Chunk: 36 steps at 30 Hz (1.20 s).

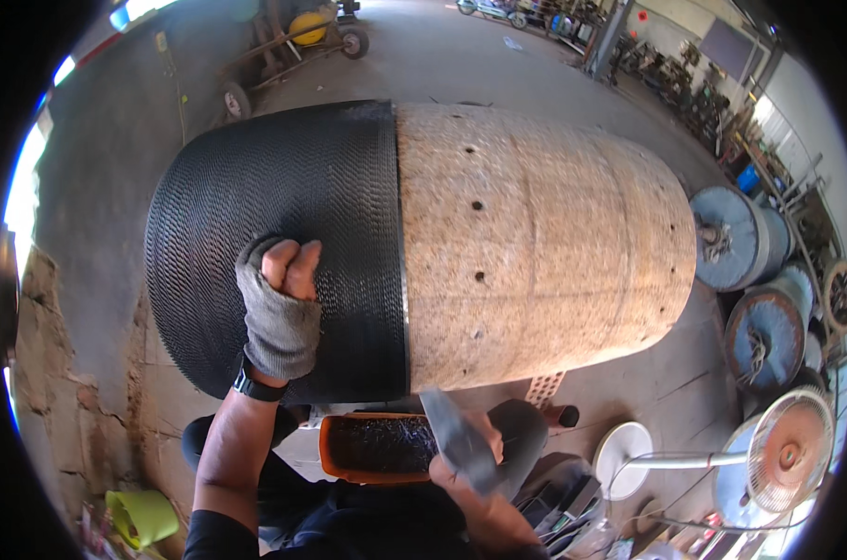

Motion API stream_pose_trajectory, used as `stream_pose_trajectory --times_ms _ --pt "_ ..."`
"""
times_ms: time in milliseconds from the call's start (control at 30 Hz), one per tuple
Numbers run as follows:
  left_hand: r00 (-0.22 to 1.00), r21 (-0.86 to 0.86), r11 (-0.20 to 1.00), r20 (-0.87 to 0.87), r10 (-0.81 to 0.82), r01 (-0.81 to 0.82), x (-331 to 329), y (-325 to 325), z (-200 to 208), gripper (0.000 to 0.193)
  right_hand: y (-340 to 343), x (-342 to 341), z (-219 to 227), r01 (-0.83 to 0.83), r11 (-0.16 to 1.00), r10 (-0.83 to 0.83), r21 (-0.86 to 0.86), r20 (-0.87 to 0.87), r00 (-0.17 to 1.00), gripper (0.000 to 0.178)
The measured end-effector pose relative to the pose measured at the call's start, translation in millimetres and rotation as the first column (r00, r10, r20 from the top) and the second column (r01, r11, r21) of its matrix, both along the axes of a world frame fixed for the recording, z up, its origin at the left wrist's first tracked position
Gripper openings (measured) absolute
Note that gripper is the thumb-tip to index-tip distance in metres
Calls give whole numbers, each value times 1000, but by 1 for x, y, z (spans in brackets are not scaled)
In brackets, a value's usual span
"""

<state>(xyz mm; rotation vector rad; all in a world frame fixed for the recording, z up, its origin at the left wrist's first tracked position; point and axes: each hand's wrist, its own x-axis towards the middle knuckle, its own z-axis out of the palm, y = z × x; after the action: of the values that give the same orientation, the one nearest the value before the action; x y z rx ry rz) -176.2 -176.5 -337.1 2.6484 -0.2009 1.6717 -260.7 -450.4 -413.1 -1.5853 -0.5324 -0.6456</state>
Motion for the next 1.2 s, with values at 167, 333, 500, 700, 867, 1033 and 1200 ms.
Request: stream_pose_trajectory --times_ms 167,333,500,700,867,1033,1200 --pt "997 32 997 -25 72 -71 4 -7 13 42 -7 24 -50 153 869 -283 -470 -220 934 30" --pt "944 -162 945 -126 -305 284 -59 -79 -21 45 -22 -11 -74 134 922 -260 -364 -323 910 22" --pt "857 -305 845 -138 -496 440 -65 -109 -63 62 -28 -15 -70 125 924 -227 -362 -254 940 22" --pt "821 -364 856 -305 -482 367 -65 -109 -56 68 -32 -12 -62 86 931 -187 -356 -262 947 21" --pt "882 -292 933 -354 -310 211 -65 -124 -40 69 -24 -13 -47 57 952 -134 -300 -242 961 22" --pt "890 -281 934 -334 -311 221 -59 -127 -48 74 -23 -16 -39 104 934 -155 -342 -124 980 23" --pt "897 -333 925 -328 -298 186 -58 -127 -56 79 -24 -17 -29 87 904 -155 -419 -130 979 24"
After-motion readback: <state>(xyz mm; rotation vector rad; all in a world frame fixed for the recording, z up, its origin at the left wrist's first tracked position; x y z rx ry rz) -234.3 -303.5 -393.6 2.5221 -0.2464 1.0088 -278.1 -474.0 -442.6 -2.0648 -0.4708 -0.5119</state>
